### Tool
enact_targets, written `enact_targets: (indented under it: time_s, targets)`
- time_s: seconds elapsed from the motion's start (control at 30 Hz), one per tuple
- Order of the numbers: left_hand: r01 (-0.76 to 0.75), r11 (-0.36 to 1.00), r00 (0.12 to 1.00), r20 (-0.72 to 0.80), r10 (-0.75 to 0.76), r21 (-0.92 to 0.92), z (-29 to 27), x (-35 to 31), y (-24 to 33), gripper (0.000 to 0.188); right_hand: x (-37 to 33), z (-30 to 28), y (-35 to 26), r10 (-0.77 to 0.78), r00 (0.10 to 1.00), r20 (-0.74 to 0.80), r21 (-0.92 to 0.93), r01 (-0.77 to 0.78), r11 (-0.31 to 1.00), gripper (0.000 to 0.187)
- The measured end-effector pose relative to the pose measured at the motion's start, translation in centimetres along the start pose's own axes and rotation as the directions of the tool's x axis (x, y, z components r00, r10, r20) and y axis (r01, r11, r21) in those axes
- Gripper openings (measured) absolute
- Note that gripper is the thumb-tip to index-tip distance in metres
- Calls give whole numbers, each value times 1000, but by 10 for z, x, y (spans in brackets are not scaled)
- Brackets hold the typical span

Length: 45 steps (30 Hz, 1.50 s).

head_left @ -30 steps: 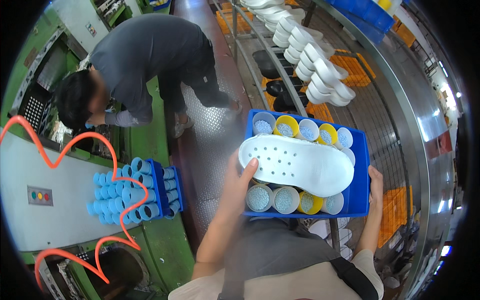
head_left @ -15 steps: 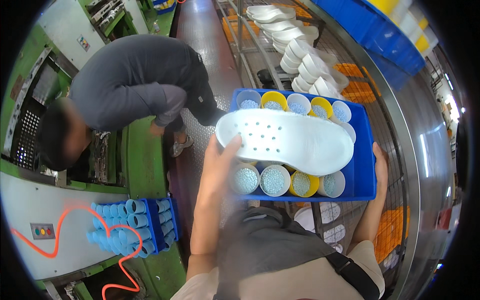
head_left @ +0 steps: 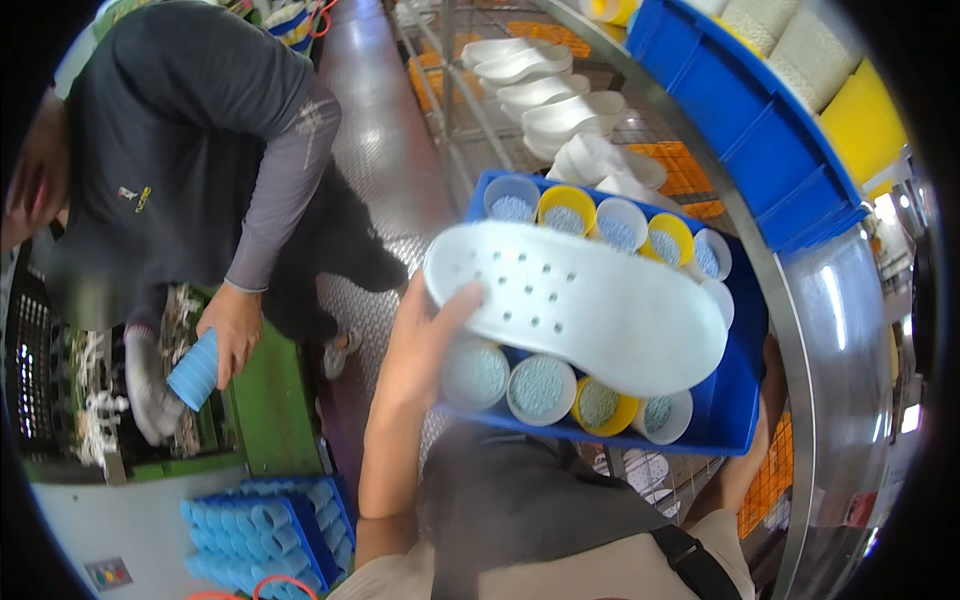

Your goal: The person sorts small yellow and white cups filled with granular material into a blue tray, then carries the tray to a conveyor area. They place the tray on the conveyor and later pick up a white shoe sole, inspect it, and place it into the same tray.

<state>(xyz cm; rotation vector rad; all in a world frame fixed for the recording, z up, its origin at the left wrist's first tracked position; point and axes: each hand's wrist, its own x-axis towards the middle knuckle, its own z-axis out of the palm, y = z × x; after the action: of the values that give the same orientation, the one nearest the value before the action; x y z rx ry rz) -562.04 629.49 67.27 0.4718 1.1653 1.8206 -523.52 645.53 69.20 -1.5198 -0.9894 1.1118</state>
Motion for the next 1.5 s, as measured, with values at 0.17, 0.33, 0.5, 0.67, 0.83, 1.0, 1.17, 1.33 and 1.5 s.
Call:
enact_targets:
  time_s: [0.17,0.33,0.5,0.67,0.83,1.0,1.17,1.33,1.5]
  targets:
    - [1,1000,1000,-15,0,16,-10,-3,20,52,-3,-3,-3,51,999,-7,39,-51,998,66]
    - [-23,999,991,-132,27,32,-19,-39,26,57,-18,-14,-24,50,999,9,53,-50,997,63]
    - [-47,996,970,-236,63,74,-16,-101,17,59,-24,-36,-33,-101,990,98,42,97,994,42]
    - [-15,993,947,-318,52,119,-21,-141,-4,67,-14,-43,-10,-162,891,424,-84,217,972,35]
    - [-27,994,939,-337,62,108,-34,-159,-18,66,-16,-37,3,-200,853,481,-145,302,942,35]
    - [-73,990,937,-331,108,117,-42,-174,-19,65,-33,-39,-1,-243,835,494,-153,359,921,34]
    - [-116,984,938,-310,153,133,-39,-183,-18,63,-24,-41,10,-259,814,520,-97,358,929,34]
    - [-63,979,897,-420,141,193,-28,-189,-8,58,-1,-25,25,-162,780,604,-145,307,941,34]
    - [-13,991,857,-510,81,135,-6,-193,5,57,13,-11,23,-57,769,637,-175,216,960,33]
